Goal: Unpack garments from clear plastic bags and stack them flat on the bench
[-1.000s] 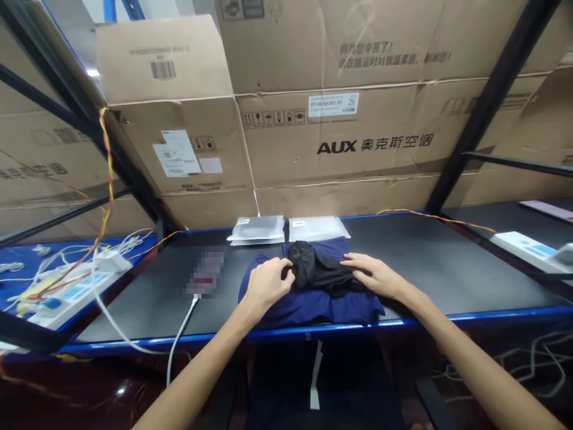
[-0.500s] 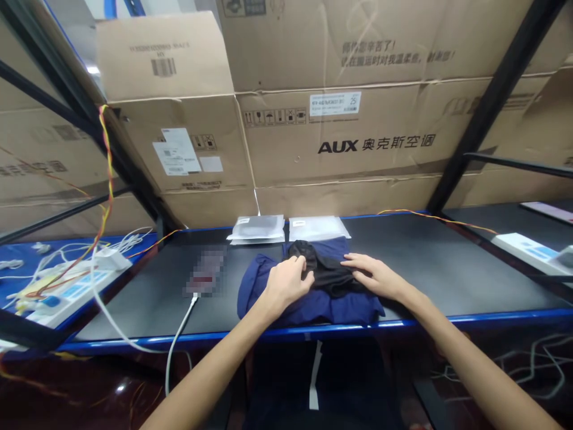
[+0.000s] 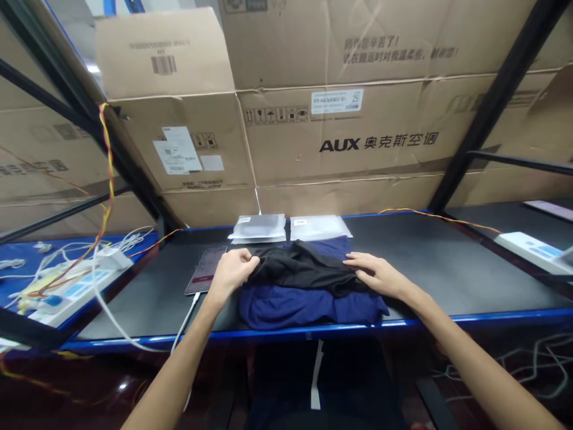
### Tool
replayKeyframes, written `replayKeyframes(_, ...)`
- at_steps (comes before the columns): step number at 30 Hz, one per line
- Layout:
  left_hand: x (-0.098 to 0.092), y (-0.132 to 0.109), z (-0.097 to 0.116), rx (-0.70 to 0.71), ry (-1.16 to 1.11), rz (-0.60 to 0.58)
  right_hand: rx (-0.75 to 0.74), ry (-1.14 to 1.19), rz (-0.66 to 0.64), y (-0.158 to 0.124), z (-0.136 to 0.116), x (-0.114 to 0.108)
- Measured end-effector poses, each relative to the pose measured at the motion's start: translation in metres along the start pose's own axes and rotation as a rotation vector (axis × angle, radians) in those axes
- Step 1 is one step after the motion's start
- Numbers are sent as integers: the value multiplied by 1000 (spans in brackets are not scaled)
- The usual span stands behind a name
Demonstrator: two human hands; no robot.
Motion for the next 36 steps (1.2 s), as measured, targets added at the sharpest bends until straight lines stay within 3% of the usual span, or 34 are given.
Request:
replayKeyframes(4,15,2,-19,-45,214,-33,-1,7,4,0,0,-1)
replayKeyframes(8,18,2,-21,-40,199,29,3,6,3,0,0,0)
replayKeyframes(13,6,-5,4,279,105,201,-19,54,81,-2,-10,-10)
replayKeyframes(17,12,-7,20,489,52,48,-10,41,247,-10,-32,-28)
replayKeyframes(21,25,-1,22,542,120,-106,151,-152,156,-13,-47,-26)
replayKeyframes(24,29,5,19,536,127,-124,258,-261,54,-16,-48,-16)
replayKeyframes(27,28,7,19,547,77,-108,261,-246,4,-17,-48,-9)
replayKeyframes(32,20,-2,22,570,-64,-62,201,-156,53,-18,-54,-11)
replayKeyframes(36,12,-15,22,584,-183,-122,65,-109,105,-23,-63,-18)
Point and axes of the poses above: each hand's wrist, its own y-axis towards the middle knuckle, its own x-axis out of the palm, z = x × y, the point moved 5 cm from there along y, towards the middle knuckle, and after that the axes turned 13 degrees about -z, right-handed, at the moved point
